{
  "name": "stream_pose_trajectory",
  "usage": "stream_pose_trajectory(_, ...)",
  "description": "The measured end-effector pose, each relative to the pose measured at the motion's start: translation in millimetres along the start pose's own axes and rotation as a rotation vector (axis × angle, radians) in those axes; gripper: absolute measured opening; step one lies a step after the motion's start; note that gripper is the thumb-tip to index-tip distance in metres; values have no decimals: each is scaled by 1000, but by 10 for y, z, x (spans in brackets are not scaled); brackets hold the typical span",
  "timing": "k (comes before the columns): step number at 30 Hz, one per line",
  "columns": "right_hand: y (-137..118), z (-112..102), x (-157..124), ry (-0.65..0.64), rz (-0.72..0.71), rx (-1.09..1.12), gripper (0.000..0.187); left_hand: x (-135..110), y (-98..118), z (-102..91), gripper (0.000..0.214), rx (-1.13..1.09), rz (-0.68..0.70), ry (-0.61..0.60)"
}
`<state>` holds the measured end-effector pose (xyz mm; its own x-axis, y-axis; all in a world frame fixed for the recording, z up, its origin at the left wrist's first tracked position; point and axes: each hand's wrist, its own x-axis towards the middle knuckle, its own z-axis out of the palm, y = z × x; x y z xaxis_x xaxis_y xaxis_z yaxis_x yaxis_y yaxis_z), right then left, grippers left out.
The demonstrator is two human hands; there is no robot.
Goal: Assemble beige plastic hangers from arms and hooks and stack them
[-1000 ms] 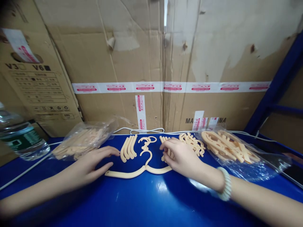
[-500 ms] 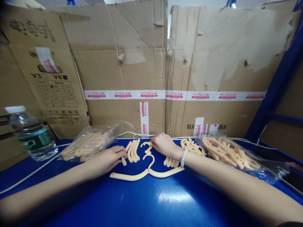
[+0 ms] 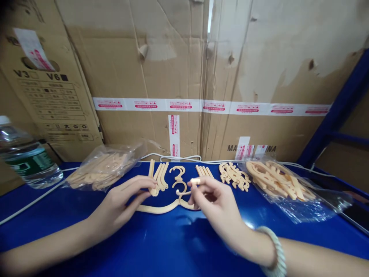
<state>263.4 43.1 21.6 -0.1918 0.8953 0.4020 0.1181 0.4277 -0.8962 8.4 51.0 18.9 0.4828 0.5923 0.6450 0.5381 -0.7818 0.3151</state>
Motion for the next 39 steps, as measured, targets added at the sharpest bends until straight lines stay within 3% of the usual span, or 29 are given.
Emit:
stream_pose_trajectory(3,47,65,-173,-52,89,122,23,-19,305,99,14,-263,-147,53)
stream_pose_trajectory(6,119,97,-240,-70,153,252,18,-57,449,227,11,-436,-260,107)
stream_pose_trajectory(12,190,76,-232,-174,294,513,31,-113,375,395,8,-677,-432,131)
stream_pose_trajectory(19,203,83,-253,-168,328,424,20,-78,430,378,8,-765,-734,0)
stream_pose_trajectory(25,213,109,-261,-178,310,338,26,-109,435,378,20,-745,-783,-50)
stream_pose_trajectory(31,176,126,-247,-160,294,322,30,-124,425,426,45,-928,-852,38)
stream_pose_trajectory(34,174,125,-248,-121,302,357,39,-114,435,427,46,-1048,-867,-12)
stream_pose_trajectory(39,206,102,-247,-132,332,394,39,-83,396,400,59,-1101,-836,-62)
